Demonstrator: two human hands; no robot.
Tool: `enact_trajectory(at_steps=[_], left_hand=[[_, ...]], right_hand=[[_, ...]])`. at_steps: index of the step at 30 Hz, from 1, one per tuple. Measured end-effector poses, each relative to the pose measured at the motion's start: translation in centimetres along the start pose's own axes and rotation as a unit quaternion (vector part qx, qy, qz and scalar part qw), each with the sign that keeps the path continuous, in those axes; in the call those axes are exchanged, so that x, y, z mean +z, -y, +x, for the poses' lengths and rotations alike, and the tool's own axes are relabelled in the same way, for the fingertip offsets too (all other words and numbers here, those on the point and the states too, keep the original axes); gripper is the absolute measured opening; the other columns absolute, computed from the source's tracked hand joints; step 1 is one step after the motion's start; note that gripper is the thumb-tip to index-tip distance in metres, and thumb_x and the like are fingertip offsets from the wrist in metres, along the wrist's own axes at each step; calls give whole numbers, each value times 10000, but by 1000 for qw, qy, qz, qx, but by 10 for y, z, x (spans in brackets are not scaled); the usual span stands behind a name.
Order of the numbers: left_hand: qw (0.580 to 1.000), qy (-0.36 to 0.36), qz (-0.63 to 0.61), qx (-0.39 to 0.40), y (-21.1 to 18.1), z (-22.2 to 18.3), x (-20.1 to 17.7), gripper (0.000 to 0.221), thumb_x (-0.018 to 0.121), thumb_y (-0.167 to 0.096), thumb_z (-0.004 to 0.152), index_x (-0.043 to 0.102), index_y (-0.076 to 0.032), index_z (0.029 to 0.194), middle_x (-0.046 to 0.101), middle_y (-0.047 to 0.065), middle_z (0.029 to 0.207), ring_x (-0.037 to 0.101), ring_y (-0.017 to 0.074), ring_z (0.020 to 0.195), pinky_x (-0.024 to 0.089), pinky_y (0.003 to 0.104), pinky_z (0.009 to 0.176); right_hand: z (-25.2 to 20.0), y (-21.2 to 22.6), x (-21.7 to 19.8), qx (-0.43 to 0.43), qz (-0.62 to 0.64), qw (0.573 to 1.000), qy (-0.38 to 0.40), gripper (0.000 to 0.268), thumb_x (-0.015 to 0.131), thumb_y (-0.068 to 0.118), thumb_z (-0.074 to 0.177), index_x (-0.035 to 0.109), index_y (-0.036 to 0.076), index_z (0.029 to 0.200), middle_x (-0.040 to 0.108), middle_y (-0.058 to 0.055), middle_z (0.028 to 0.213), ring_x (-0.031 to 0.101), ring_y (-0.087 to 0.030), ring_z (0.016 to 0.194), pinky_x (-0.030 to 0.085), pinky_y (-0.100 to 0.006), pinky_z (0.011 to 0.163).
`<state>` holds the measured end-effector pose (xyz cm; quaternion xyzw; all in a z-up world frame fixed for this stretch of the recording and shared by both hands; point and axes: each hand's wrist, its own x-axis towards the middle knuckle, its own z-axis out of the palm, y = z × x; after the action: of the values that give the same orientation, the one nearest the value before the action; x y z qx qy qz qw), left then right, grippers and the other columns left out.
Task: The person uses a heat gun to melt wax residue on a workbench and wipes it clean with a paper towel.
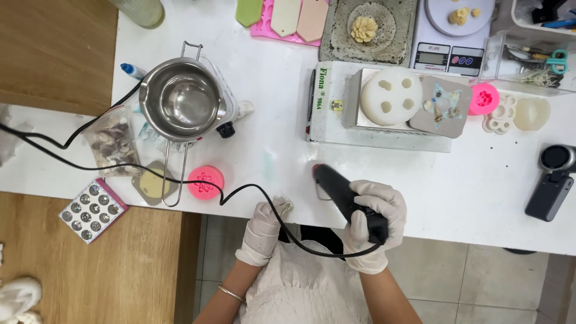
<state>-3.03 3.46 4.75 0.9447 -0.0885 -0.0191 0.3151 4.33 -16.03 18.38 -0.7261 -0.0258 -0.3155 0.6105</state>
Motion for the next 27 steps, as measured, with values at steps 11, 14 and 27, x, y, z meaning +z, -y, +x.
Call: enact_trajectory(at_steps=[11,14,27], left_hand=[[984,53,-130,-110,17,-9,16,232,645,-58,920,702,-66,1145,695,105,1162,663,295,1051,571,382,840],[983,50,-147,-96,18,-7,12,215,641,-40,903,685,-35,1113,696,129,1201,661,317,1080,568,394,877],[998,54,-8,26,32,-9,25,224,661,-33,865,679,-19,1088,685,164,1162,659,331,1041,577,378,834]], right_hand=[[-19,-14,-18,-82,-173,975,111,232,694,220,867,666,41,1013,698,-135,1044,602,-220,820,504,-354,726],[-19,-8,-14,-119,-197,960,157,265,699,207,817,656,66,1037,715,-137,1021,636,-218,767,525,-344,670],[-27,1,-26,-43,-232,964,121,343,756,134,892,631,31,1195,683,-158,1171,688,-254,1006,585,-340,853]])
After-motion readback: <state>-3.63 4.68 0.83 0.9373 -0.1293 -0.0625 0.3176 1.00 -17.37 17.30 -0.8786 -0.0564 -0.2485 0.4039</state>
